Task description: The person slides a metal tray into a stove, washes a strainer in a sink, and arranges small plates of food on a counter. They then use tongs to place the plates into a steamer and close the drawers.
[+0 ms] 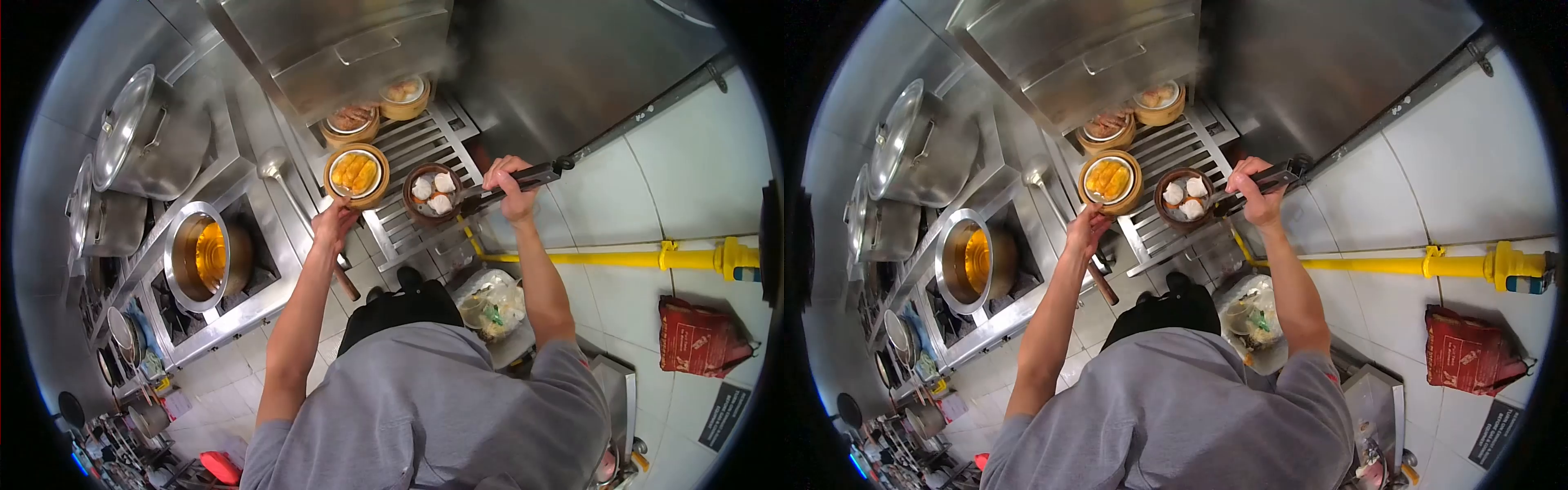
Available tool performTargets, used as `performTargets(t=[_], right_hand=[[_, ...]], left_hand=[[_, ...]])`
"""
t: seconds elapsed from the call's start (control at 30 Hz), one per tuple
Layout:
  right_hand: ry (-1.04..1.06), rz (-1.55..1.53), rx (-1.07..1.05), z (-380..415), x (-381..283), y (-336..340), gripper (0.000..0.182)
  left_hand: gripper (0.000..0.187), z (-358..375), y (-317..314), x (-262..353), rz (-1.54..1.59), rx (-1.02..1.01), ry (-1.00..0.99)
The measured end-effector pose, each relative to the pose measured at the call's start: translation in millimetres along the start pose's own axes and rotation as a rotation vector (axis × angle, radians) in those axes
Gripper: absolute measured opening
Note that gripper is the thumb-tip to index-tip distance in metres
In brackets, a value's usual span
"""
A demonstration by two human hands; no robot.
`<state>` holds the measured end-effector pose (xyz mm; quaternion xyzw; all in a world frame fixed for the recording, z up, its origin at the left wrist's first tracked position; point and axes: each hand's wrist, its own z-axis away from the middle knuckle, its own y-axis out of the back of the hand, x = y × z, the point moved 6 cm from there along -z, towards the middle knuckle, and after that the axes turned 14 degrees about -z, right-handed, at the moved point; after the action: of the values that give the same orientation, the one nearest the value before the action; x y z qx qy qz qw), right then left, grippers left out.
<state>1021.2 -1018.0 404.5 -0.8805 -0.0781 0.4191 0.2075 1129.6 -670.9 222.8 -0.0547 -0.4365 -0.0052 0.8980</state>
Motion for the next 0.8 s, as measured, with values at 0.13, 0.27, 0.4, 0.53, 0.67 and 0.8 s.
performTargets(t=[0.13, 0.27, 0.4, 0.53, 0.67, 0.8], right_hand=[[0.019, -0.001, 0.089, -10, 6, 3, 0.016], [0.112, 0.073, 0.131, -30, 15, 15, 0.016], [0.129, 0.123, 0.18, -54, 30, 12, 0.013], [0.159, 0.17, 0.23, -77, 47, 11, 0.017], [0.143, 0.272, 0.239, -88, 56, 9, 0.014], [0.248, 0.34, 0.235, -83, 29, 6, 0.011]], left_hand=[[0.041, 12, -15, 7, -0.012, 0.03, -0.005], [0.037, 19, -29, 8, 0.022, 0.043, -0.055], [0.032, 11, -38, 4, -0.016, 0.017, -0.082], [0.031, 5, -49, -1, -0.102, -0.015, -0.056], [0.039, 19, -56, 6, -0.293, -0.072, -0.051], [0.043, 42, -49, 25, -0.455, 0.08, -0.373]])
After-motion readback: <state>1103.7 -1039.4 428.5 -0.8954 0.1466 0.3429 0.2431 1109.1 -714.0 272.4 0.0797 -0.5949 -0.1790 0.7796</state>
